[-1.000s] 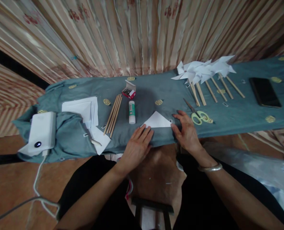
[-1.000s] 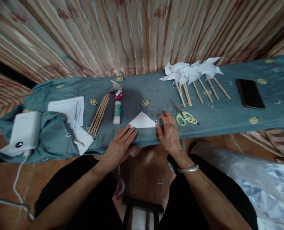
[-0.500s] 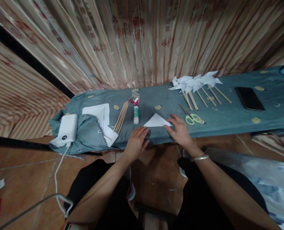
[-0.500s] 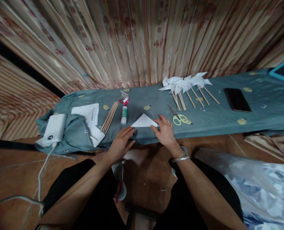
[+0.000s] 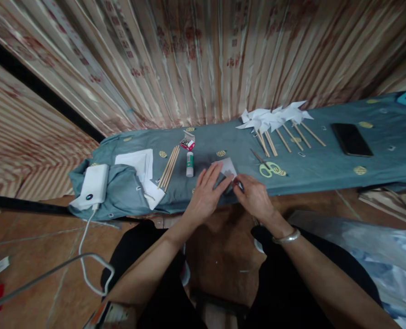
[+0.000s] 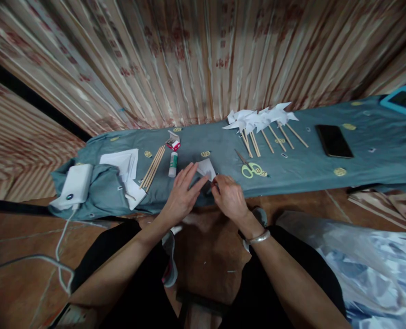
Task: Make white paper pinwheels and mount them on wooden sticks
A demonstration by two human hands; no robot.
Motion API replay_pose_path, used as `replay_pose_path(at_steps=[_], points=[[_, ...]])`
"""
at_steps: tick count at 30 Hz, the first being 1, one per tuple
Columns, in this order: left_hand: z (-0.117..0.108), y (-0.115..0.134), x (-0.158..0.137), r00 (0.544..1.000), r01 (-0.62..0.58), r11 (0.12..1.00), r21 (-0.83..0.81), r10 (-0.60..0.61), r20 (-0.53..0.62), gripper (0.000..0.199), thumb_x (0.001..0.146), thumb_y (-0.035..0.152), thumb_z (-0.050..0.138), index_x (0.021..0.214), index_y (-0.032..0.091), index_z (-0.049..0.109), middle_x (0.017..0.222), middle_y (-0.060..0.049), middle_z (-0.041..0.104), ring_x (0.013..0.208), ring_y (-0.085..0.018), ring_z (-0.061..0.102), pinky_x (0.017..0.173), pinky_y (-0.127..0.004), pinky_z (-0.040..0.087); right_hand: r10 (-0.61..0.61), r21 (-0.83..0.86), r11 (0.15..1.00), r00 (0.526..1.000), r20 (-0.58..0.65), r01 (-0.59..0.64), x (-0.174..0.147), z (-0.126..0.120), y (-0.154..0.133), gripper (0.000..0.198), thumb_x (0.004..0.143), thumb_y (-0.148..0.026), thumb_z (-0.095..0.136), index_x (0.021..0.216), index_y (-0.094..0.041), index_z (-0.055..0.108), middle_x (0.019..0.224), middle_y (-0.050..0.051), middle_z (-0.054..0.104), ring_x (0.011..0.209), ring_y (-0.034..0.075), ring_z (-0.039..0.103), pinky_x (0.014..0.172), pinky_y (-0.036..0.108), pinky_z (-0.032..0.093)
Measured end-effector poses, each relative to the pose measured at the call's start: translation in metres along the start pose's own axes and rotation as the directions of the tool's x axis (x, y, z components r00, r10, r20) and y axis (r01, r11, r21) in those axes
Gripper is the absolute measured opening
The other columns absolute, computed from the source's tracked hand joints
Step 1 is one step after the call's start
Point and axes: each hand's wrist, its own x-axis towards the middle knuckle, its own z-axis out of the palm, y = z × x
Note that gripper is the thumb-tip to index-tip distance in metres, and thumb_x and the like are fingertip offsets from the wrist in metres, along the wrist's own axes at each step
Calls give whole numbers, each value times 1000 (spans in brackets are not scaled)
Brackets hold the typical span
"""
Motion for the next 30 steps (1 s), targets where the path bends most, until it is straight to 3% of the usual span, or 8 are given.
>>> replay_pose_path(at_steps=[3,6,9,13,18,21,25,30], points=[[6,0,1,999,-51,998,39,51,16,36,93,12,41,125,19,57,138,-13,52,134,-24,41,112,-50,29,-30,-1,1000,999,45,30,-9,1,-10,22,88,-16,42,94,-15,63,91,13,71,87,26,66,80,37,51],[9,-6,-1,1000,-24,998,59,24,2,28,94,15,45,113,20,64,109,-7,67,108,-20,56,106,-47,33,-62,61,996,995,77,58,-13,4,-14,30,87,-9,39,101,-16,65,99,11,72,93,23,67,85,36,52],[7,-13,-2,1000,6,997,74,-6,3,22,92,17,50,105,20,68,95,-6,68,96,-20,56,95,-45,37,-93,104,991,992,88,84,-16,6,-11,36,85,-4,38,104,-17,65,101,9,73,93,21,68,85,34,53],[5,-23,-1,999,3,994,112,-8,50,18,92,21,53,99,21,70,95,-6,69,95,-22,55,89,-44,35,-188,54,981,978,89,184,-16,9,-5,35,88,-5,38,108,-15,66,101,12,72,95,23,67,88,38,54],[9,-27,5,995,-35,996,82,27,95,22,95,23,48,97,21,70,95,-3,73,90,-19,57,89,-40,37,-262,-120,954,958,112,275,-5,3,4,41,89,-5,40,124,-14,60,134,22,55,123,31,52,96,49,48],[13,-23,8,994,-61,998,5,60,95,23,96,23,48,98,22,70,98,-2,74,94,-17,59,94,-39,36,-256,-149,951,960,113,271,3,-4,13,39,90,-7,40,121,-17,61,148,20,40,137,34,36,100,56,43],[15,-16,7,995,-11,994,-110,22,100,23,96,23,48,98,20,70,99,-3,74,93,-18,61,91,-38,39,-210,-75,973,974,82,216,1,-13,27,26,92,-14,44,97,-17,70,149,15,41,141,33,31,107,56,36],[16,-14,1,972,225,925,-308,-190,140,23,95,28,49,96,17,70,89,-5,74,84,-17,63,80,-34,45,-35,227,974,990,139,3,-2,-18,41,21,91,-32,54,89,-19,71,115,11,69,113,26,60,98,45,48]])
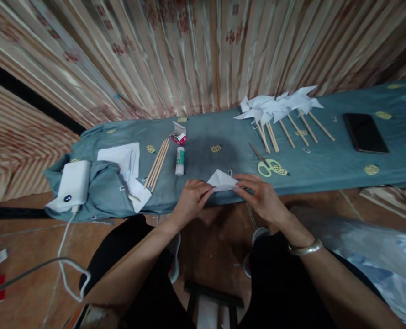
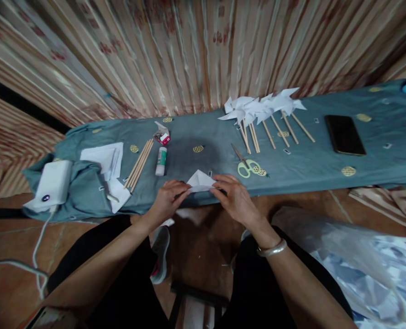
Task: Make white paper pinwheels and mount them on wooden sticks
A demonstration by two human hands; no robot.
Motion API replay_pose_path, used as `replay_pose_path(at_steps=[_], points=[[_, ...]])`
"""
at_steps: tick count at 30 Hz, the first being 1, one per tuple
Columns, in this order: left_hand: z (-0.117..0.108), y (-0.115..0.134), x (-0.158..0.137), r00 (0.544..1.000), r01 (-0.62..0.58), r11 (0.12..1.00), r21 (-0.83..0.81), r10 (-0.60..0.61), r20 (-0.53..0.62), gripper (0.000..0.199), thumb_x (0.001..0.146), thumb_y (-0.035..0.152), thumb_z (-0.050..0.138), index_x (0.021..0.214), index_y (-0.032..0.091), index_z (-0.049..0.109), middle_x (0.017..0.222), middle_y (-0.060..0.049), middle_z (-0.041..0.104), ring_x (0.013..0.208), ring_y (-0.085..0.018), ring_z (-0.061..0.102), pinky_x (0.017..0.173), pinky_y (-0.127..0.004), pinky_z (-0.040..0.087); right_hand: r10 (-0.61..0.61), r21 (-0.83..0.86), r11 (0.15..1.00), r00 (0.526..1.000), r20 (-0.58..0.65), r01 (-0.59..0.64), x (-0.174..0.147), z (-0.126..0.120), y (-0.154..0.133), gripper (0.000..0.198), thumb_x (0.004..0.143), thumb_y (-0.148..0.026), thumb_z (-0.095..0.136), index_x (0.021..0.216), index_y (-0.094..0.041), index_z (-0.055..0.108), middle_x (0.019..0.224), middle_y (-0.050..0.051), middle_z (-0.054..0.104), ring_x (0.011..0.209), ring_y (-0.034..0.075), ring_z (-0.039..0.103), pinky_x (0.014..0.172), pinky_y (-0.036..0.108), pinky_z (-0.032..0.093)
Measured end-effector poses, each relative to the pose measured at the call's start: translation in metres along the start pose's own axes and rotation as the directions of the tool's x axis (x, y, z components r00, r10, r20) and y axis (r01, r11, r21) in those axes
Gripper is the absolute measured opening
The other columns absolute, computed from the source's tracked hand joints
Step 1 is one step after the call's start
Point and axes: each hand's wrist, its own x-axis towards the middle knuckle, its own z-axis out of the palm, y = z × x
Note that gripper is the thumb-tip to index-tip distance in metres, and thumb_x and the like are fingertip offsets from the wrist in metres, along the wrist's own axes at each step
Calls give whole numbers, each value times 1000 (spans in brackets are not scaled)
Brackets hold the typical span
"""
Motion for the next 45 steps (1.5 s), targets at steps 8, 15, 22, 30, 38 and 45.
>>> replay_pose_path(at_steps=[8,15,22,30,38,45], points=[[7,-9,-5,985,163,979,-124,-170,-44,35,91,26,55,125,18,58,90,-5,72,85,-19,65,82,-35,50,253,123,960,967,8,-252,10,4,3,22,86,-38,58,87,-21,72,78,2,72,71,17,64,66,30,49],[-2,13,-3,999,-54,985,166,53,11,47,95,17,41,142,17,38,144,-15,47,129,-25,47,102,-44,41,354,201,916,935,-6,-346,9,9,2,25,82,-36,63,100,-20,70,77,2,73,69,17,66,67,30,51],[26,28,-17,968,-204,919,338,138,208,48,98,25,34,143,10,34,151,-15,39,147,-24,21,118,-54,16,378,214,906,926,-17,-366,9,10,3,22,80,-35,65,96,-21,71,78,2,73,71,19,68,67,32,53],[30,25,-16,959,-177,922,345,82,272,62,94,35,45,146,7,27,155,-19,31,148,-28,15,118,-57,13,349,65,937,929,-124,-344,6,9,-8,22,83,-36,61,97,-21,70,82,4,73,75,21,69,74,34,54],[31,24,-16,958,-180,926,332,88,274,61,95,36,43,146,8,26,154,-19,32,147,-27,19,119,-57,9,259,-85,957,949,-179,-278,0,8,-8,23,86,-37,59,97,-20,70,82,5,72,77,21,68,75,34,53],[31,21,-15,958,-182,928,325,93,272,62,94,39,44,146,8,26,153,-19,34,147,-27,21,118,-57,13,268,-69,956,946,-183,-284,1,10,-6,25,87,-40,57,98,-21,69,81,5,71,75,21,67,75,34,53]])
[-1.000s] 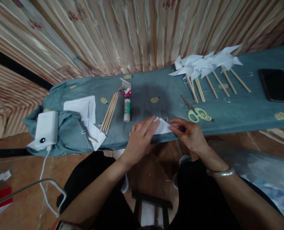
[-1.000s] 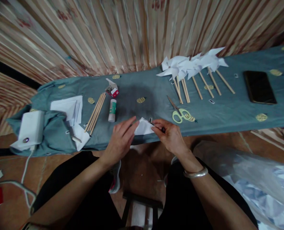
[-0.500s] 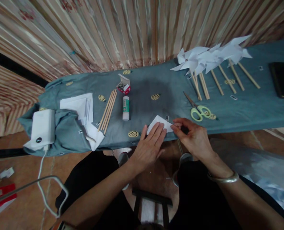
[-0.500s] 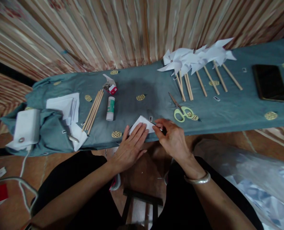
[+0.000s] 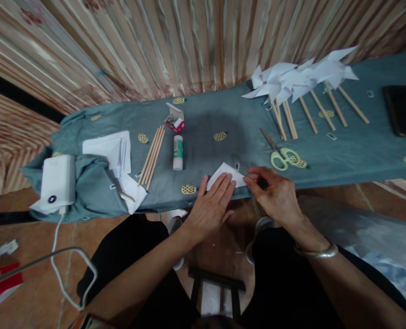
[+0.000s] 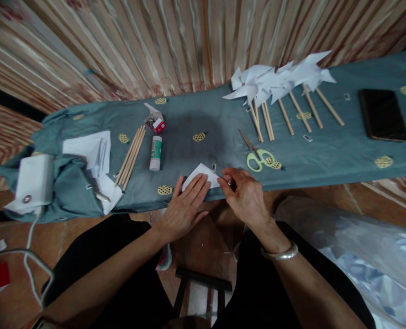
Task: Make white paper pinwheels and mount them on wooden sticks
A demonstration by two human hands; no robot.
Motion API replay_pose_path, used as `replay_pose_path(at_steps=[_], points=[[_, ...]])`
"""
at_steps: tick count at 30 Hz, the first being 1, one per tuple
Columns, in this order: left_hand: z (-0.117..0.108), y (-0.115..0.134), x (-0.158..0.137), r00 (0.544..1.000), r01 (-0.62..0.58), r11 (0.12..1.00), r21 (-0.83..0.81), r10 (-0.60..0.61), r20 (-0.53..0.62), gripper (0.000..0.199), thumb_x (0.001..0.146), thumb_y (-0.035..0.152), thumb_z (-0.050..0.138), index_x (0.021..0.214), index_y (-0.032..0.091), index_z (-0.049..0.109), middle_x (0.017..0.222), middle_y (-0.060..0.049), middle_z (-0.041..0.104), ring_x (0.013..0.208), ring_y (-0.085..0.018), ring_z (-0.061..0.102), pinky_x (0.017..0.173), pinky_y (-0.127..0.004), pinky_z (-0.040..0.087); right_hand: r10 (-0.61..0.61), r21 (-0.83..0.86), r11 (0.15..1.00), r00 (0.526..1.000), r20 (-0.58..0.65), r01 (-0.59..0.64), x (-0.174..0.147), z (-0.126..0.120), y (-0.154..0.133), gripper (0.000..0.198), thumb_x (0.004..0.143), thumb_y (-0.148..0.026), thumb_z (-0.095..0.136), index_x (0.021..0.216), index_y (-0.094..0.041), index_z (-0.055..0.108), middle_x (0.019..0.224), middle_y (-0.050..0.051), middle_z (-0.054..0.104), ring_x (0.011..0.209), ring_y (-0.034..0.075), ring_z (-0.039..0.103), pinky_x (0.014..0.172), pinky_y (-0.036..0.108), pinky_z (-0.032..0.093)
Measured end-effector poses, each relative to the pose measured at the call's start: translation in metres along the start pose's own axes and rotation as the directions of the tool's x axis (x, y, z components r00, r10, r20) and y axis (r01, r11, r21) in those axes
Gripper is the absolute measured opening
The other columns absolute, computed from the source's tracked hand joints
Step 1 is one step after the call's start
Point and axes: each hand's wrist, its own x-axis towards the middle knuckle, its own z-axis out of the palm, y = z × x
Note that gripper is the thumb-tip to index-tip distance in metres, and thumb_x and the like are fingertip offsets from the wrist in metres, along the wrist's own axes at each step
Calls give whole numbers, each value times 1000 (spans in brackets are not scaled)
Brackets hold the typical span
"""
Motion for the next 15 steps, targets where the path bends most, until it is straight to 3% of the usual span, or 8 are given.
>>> replay_pose_path(at_steps=[11,15], points=[[0,-1,2,1000,4,1000,3,-5,15,63,93,37,47,146,9,27,154,-19,33,146,-28,22,118,-55,13,4,4,1000,1000,8,-4,0,0,1,22,87,-37,59,98,-21,69,81,4,71,76,20,67,75,33,53],[0,-1,3,999,8,1000,18,-9,34,67,91,37,50,146,7,27,154,-19,32,146,-28,23,118,-55,16,-69,-48,996,998,-9,69,-2,2,-1,27,89,-41,56,101,-20,67,85,7,71,82,24,66,81,38,52]])
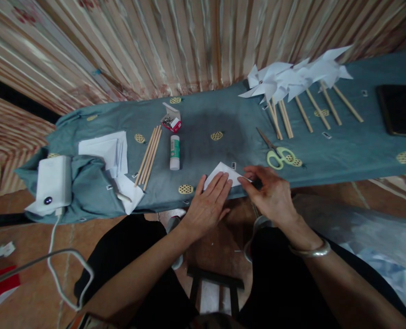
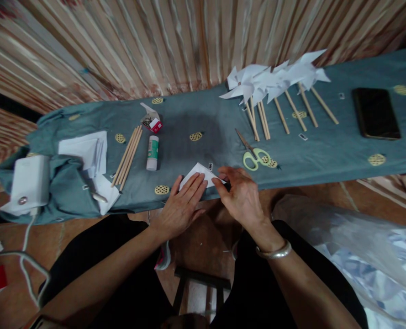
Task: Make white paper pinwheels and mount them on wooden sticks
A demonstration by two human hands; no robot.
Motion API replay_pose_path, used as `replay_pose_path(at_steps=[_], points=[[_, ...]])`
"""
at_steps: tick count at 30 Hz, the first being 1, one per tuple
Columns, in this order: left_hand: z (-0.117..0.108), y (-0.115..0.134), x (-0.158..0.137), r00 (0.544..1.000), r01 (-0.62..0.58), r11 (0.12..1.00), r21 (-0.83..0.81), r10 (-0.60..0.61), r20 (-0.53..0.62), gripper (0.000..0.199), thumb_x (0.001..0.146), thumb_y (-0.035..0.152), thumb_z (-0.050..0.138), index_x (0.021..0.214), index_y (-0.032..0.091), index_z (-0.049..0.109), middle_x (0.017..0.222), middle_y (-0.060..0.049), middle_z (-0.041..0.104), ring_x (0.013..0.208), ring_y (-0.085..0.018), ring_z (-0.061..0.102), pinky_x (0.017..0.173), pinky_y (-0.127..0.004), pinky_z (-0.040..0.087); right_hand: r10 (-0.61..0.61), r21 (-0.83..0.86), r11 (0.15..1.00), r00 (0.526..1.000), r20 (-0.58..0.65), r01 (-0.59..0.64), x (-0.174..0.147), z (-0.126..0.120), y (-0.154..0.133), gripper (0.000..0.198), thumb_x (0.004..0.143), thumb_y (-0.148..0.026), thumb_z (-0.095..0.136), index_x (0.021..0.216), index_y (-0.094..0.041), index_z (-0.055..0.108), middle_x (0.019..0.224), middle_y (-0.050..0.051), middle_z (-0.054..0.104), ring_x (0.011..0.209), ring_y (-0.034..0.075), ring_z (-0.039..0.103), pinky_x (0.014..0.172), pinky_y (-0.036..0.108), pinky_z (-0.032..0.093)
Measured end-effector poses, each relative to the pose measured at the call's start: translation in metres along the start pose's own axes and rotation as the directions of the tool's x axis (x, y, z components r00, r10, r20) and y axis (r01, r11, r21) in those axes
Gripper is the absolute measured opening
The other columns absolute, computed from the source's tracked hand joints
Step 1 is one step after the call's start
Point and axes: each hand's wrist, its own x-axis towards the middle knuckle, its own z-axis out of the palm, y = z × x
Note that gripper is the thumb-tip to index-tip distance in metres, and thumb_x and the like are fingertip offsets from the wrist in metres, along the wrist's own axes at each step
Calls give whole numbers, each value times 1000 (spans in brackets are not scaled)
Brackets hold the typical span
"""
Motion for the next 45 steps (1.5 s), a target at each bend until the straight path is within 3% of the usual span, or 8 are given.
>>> replay_pose_path(at_steps=[4,10,17,28,37,45], points=[[2,1,0,1000,5,1000,10,-5,9,68,91,35,52,146,5,27,154,-20,31,146,-29,23,117,-55,16,-91,-40,995,996,1,91,-3,6,-2,34,88,-43,57,110,-17,63,102,12,70,97,28,62,89,43,49],[2,-1,-2,1000,-1,1000,21,2,-10,64,91,30,50,146,6,27,153,-20,34,145,-28,24,118,-52,15,-92,30,995,996,22,91,-4,14,2,37,90,-43,53,115,-17,61,110,13,67,105,29,58,94,46,45],[-5,-14,-23,995,68,994,81,-73,61,70,91,36,51,149,7,25,156,-16,28,146,-27,23,118,-48,18,-41,-4,999,999,9,41,-11,14,18,42,90,-47,52,120,-20,59,127,13,60,120,32,51,101,51,39],[-9,-30,-56,991,120,985,124,-127,48,70,90,31,53,149,9,23,157,-16,27,146,-26,22,118,-48,19,-106,64,992,994,2,105,-11,1,40,39,92,-45,48,118,-18,59,125,14,61,121,30,52,105,48,38],[-13,-20,-53,985,165,979,121,-169,23,69,90,32,53,147,5,26,155,-19,29,146,-29,22,117,-51,20,-125,112,987,991,45,120,-2,2,17,39,91,-41,50,120,-17,62,132,15,57,125,30,49,108,49,36],[-11,-20,-50,980,185,971,150,-193,41,70,90,35,53,147,5,26,156,-19,27,146,-29,22,117,-52,19,-56,147,988,994,98,42,8,19,10,24,78,-30,65,100,-21,70,131,11,59,121,31,52,103,50,41]])
